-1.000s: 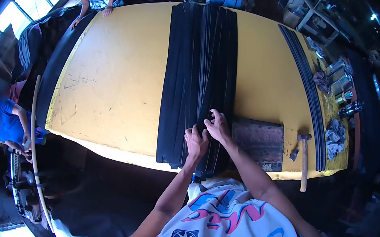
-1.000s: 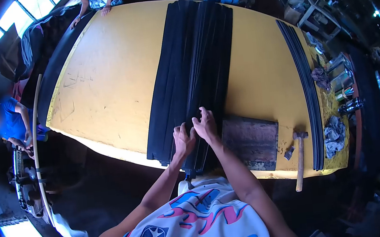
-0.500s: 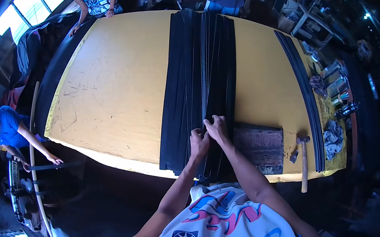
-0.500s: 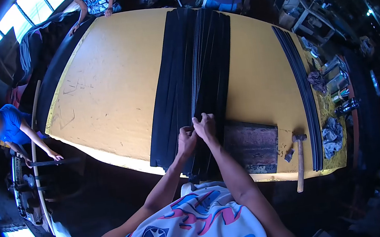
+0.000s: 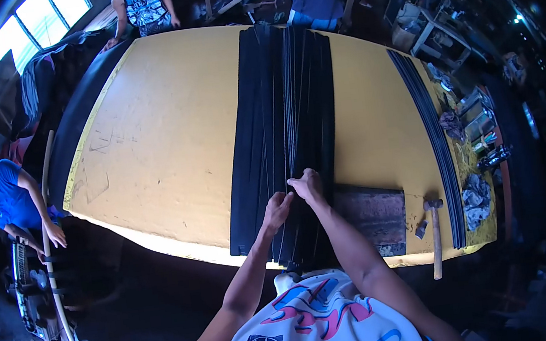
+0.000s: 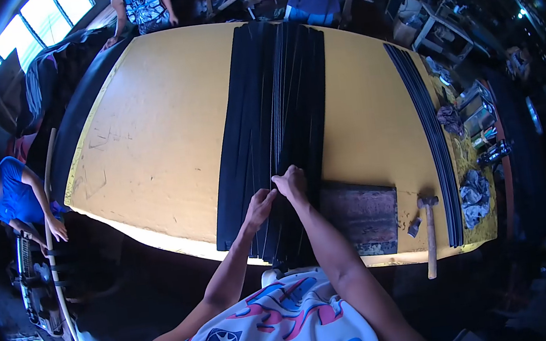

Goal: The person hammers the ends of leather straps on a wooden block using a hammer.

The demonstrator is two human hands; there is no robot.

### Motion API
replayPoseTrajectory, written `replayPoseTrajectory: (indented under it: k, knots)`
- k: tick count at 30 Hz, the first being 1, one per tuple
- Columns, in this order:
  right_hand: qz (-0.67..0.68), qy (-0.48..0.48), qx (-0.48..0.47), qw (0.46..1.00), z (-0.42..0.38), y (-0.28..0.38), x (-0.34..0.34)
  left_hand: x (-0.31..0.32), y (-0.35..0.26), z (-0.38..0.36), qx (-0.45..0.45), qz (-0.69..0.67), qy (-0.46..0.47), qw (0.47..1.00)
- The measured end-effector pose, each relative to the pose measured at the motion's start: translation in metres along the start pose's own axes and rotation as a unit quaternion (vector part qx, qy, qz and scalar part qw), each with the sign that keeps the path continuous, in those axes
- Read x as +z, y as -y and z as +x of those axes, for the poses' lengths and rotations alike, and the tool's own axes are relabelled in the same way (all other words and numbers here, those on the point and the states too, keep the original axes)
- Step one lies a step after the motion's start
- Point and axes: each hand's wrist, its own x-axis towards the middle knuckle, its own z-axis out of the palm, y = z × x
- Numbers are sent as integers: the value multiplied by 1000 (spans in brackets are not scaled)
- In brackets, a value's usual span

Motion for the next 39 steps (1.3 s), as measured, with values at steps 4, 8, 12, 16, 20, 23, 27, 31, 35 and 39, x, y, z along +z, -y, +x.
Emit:
replayPoseTrajectory:
  k: [4, 8, 12, 16, 20, 23, 27, 31, 35, 39]
  knots:
    - [25, 18, 9, 999, 0, 1, 2, 1, 7, 1, -43, -103, 22, 993]
    - [21, 6, 37, 999, -7, 12, -9, 8, 20, 3, 6, -185, -8, 983]
    - [26, 35, 63, 997, 1, 10, -5, 11, 22, 6, 0, -174, -3, 985]
    - [23, 32, 91, 995, 7, 14, -9, -2, -7, -1, -93, -361, 91, 924]
    - [59, 9, 103, 993, 8, 19, -5, -6, -4, 0, -123, -420, 102, 894]
    - [116, 31, 74, 990, 10, 16, -12, -7, 5, 5, -111, -417, 101, 896]
    - [160, 8, 50, 986, 2, 21, -21, -7, -4, 5, -118, -401, 117, 901]
    - [150, 13, 60, 987, -1, 20, -30, -4, -7, 3, -139, -407, 134, 893]
    - [138, 44, 64, 987, 0, 20, -32, -3, -2, 5, -145, -418, 154, 883]
    - [166, 3, 65, 984, 0, 22, -30, -3, 8, 9, -112, -437, 169, 876]
